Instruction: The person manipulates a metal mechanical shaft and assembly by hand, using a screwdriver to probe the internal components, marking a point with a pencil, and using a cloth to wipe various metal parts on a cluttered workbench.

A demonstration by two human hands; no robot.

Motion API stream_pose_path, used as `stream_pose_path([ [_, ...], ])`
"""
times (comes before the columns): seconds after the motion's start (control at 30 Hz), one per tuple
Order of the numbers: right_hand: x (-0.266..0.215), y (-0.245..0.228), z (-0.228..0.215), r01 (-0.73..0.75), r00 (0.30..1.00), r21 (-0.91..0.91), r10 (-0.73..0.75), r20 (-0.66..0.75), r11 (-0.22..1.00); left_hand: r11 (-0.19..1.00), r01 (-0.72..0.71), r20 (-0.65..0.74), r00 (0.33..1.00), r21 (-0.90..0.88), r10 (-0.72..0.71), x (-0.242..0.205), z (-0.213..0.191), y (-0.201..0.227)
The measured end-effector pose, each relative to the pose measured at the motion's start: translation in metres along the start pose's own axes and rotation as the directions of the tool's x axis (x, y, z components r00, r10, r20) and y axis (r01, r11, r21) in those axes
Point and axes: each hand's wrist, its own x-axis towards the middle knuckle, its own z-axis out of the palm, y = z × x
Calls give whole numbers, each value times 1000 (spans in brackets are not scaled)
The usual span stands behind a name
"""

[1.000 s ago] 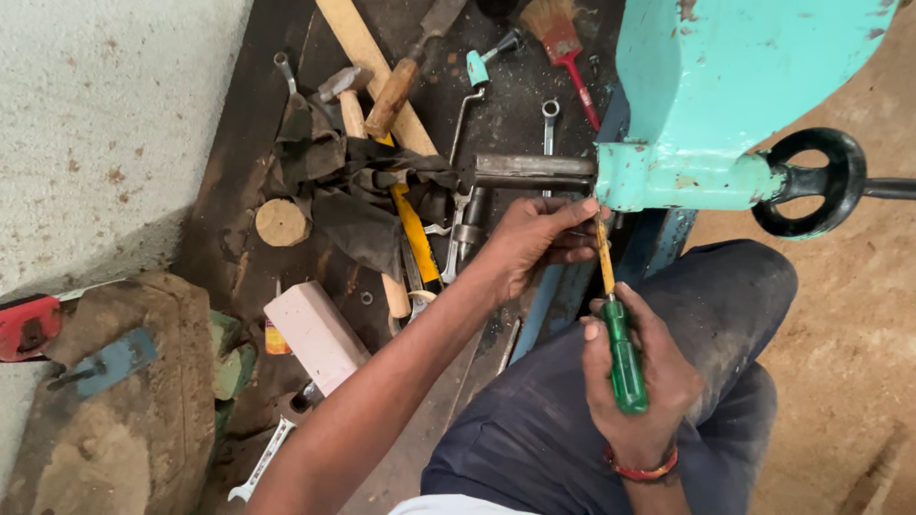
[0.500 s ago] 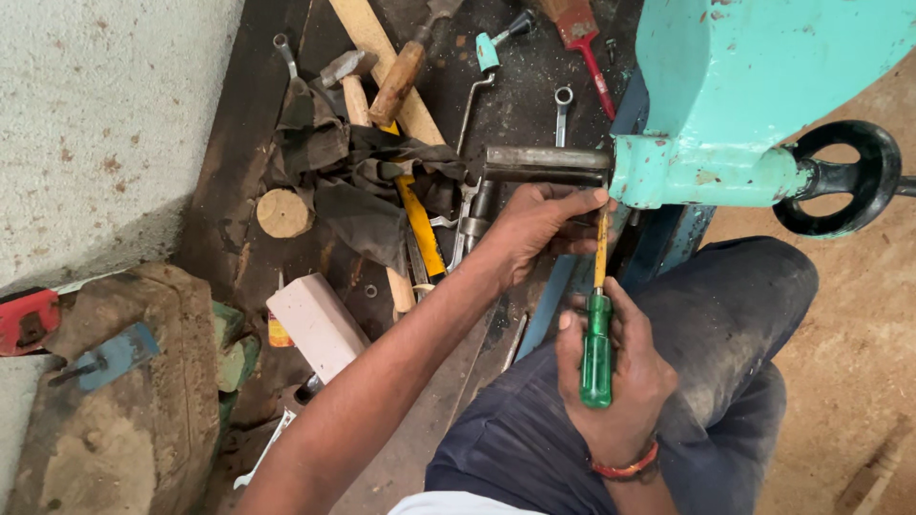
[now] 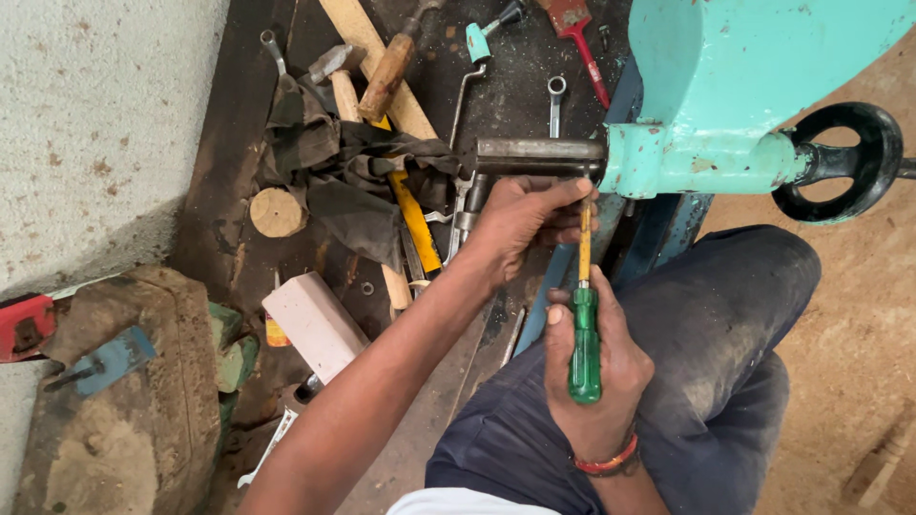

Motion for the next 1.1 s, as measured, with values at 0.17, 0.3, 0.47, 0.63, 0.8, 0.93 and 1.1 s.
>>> stream_pose_path([
  [0.17, 0, -1, 4, 29, 999, 11, -30, 30, 1000, 998, 0, -14, 1000, -59, -1, -9, -6, 9],
  [0.3, -1, -3, 9, 49, 997, 3, -49, 53, 999, 998, -15, -16, 1000, -64, 14, -16, -13, 15],
  [0.47, -2, -6, 14, 65, 995, 0, -64, 76, 998, 993, 6, -54, 998, -117, -12, -22, -24, 18],
  [0.63, -2, -10, 19, 83, 992, 27, -85, 89, 996, 994, -7, -83, 997, -105, -2, -27, -35, 21],
  [0.8, -1, -14, 28, 90, 989, 91, -100, 113, 992, 997, -44, -124, 992, -71, 35, -39, -49, 30],
  [0.93, 6, -14, 28, 117, 974, 198, -152, 170, 973, 992, -113, -224, 969, -47, 100, -57, -65, 46],
  [1.1, 11, -11, 4, 93, 967, 409, -180, 179, 908, 991, -116, -225, 969, -62, 99, -61, -61, 45],
])
